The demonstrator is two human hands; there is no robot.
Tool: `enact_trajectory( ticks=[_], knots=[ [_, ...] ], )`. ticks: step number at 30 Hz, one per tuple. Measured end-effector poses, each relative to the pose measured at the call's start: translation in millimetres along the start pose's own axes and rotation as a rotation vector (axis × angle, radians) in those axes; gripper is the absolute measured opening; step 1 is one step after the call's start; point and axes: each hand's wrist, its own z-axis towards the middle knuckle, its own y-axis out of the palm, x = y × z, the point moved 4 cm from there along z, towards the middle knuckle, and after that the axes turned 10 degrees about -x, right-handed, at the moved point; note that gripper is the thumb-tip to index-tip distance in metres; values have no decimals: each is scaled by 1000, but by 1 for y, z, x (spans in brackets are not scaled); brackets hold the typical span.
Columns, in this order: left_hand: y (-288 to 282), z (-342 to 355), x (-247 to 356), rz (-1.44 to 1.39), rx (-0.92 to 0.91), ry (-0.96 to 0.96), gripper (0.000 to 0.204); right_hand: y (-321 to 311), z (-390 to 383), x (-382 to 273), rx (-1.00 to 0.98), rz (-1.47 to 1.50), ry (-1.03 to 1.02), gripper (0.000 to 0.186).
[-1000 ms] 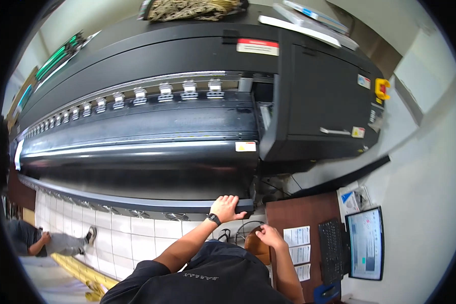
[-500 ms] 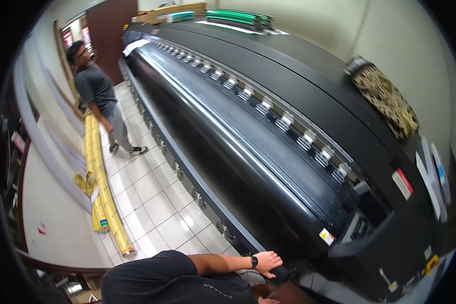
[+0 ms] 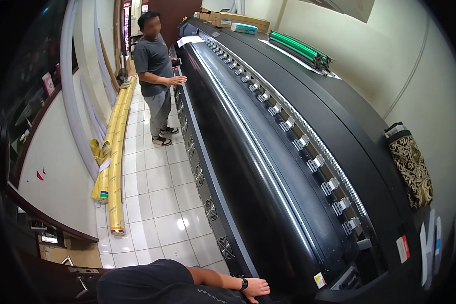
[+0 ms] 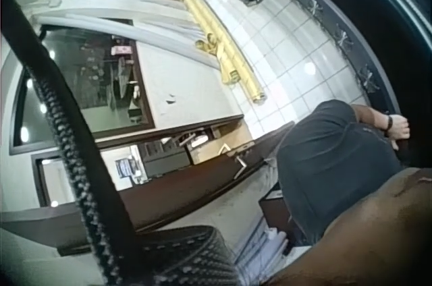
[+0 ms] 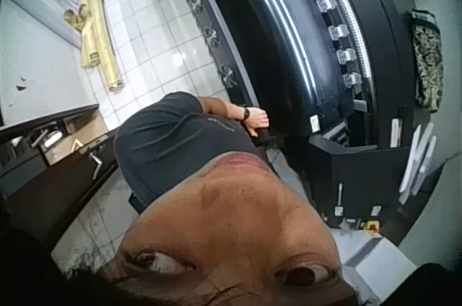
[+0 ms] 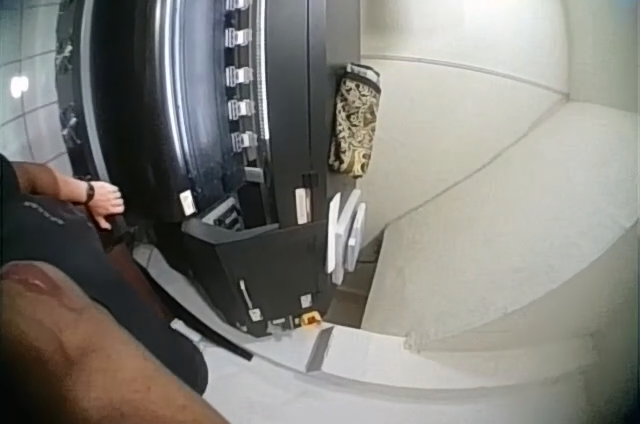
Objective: The recorder prepares a large format printer by loading a new roll of paper and aligning it.
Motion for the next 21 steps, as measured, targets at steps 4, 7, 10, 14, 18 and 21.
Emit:
enact_trajectory(
  ticks=[4,7,10,14,18,21],
  knots=[
    [13,0,-1,84,90,10,70,-13,21,-15,59,0,-72,78],
    [14,1,0,65,99,15,69,-14,27,-25,87,6,-117,75],
    [15,1,0,67,95,21,69,-19,33,-29,117,7,-157,72],
    [14,-1,-2,66,118,13,68,-31,44,-35,160,-6,-217,68],
    [14,2,-3,75,133,41,68,-45,53,-35,220,-7,-250,65],
    [10,2,-6,56,133,31,68,-53,61,-42,256,-9,-285,62]
  ],
)
